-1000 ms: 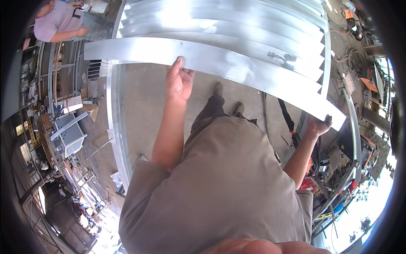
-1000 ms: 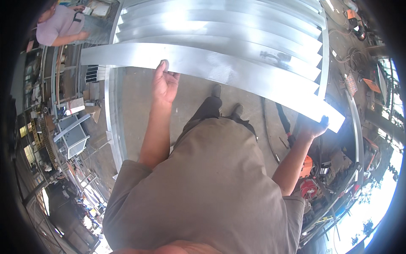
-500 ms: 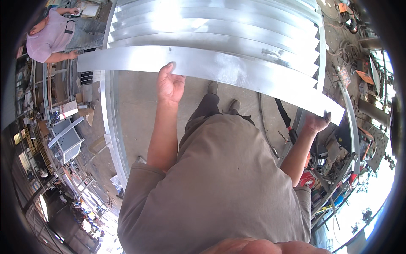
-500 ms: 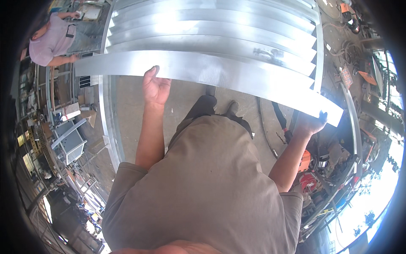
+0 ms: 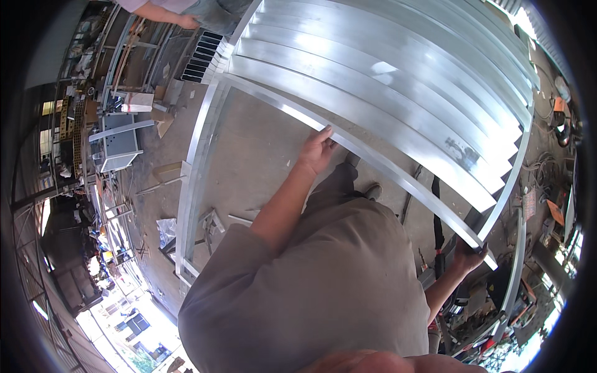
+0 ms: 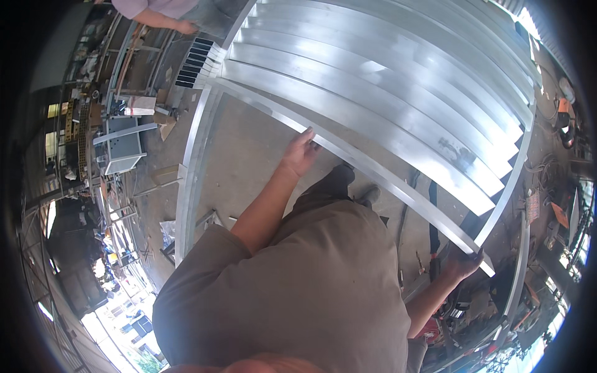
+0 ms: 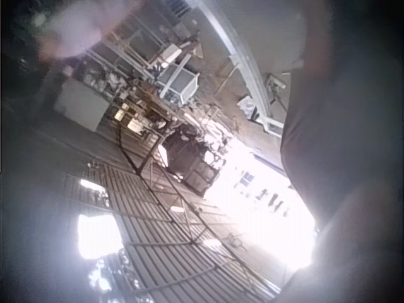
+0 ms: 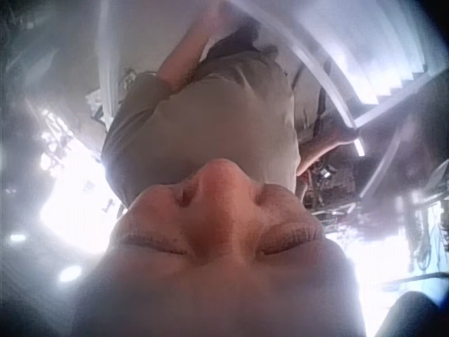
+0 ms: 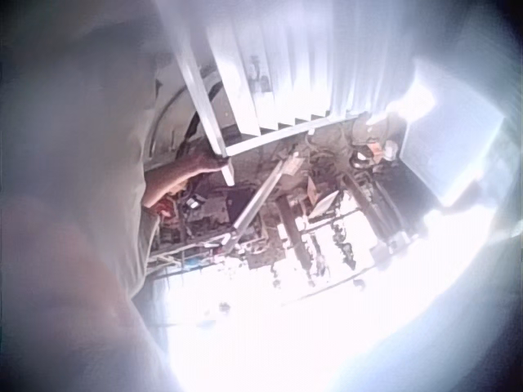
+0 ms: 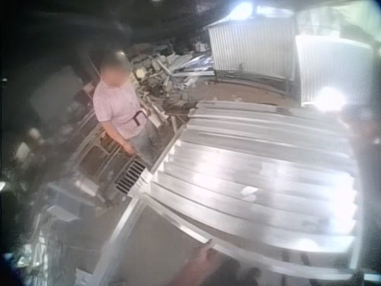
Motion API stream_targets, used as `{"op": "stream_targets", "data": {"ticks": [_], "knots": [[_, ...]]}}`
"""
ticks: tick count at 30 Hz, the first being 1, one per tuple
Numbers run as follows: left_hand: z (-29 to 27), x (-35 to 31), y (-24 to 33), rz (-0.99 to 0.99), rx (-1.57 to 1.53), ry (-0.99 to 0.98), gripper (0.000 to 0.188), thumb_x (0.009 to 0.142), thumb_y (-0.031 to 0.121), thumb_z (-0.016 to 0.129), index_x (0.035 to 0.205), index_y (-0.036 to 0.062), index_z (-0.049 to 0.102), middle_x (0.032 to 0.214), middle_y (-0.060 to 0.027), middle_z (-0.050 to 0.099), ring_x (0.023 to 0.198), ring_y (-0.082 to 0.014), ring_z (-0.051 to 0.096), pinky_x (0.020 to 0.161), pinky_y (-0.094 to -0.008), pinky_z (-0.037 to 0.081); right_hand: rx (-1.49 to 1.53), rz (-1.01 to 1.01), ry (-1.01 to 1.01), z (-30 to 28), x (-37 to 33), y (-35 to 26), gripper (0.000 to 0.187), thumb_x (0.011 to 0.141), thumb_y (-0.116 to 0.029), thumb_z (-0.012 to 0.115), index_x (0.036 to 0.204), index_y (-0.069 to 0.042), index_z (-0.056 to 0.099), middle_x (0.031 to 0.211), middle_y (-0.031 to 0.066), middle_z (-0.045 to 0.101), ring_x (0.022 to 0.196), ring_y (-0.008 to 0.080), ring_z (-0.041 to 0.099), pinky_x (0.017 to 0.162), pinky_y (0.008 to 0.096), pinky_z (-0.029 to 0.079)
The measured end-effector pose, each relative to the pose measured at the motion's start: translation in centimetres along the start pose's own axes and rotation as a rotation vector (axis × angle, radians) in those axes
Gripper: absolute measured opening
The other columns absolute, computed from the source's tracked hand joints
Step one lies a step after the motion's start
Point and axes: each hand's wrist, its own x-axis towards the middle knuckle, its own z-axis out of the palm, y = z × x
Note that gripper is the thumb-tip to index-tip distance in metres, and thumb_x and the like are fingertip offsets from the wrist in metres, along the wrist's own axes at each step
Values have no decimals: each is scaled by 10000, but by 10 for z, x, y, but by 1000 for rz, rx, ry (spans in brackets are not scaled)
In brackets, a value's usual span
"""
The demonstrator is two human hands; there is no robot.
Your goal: The person places long white metal panels into a curved metal frame and secures them with a pneumatic nail gun. The person repeats this process for multiple panels, aligning each one before fastening.
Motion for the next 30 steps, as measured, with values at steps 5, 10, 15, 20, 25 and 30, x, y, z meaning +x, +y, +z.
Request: {"op": "stream_targets", "data": {"ticks": [5,10,15,20,25,30], "knots": [[8,19,-1,-30,33,86,389,922,289,778,1215,114,592,1155,-26,593,1104,-220,577,994,-443,516,60,-10,78,5,1,29,527,895,-306,777,1315,-60,576,1414,161,547,1351,396,495,1195,640,345],[24,41,9,-93,203,275,534,875,356,829,1271,87,592,1155,-54,589,1065,-223,581,965,-453,510,18,-37,252,5,28,60,654,923,-293,796,1449,-65,480,1502,139,448,1431,319,412,1236,516,335],[30,73,15,-126,328,553,971,779,416,911,1457,9,347,1433,-163,476,1264,-311,520,1058,-537,449,-285,-11,296,5,57,87,753,867,-419,816,1455,-63,509,1477,155,524,1342,320,514,1167,497,422],[27,88,5,-105,374,681,1397,732,488,941,1586,-38,-31,1633,-258,268,1472,-387,380,1224,-551,313,-227,20,348,38,56,111,642,1025,-461,640,1479,-33,490,1486,163,519,1313,337,540,1138,485,453],[25,92,-3,-56,381,720,1499,723,549,933,1589,-59,-130,1651,-291,221,1496,-398,355,1249,-522,290,-209,61,365,46,70,118,645,1022,-471,642,1469,-29,493,1414,174,562,1287,366,557,1097,542,484],[37,95,-2,-129,511,810,1540,711,601,919,1579,-40,-180,1667,-273,222,1494,-414,358,1240,-573,290,-172,99,319,21,97,126,674,922,-526,766,1398,-98,555,1369,125,592,1241,340,593,1075,523,521]]}}
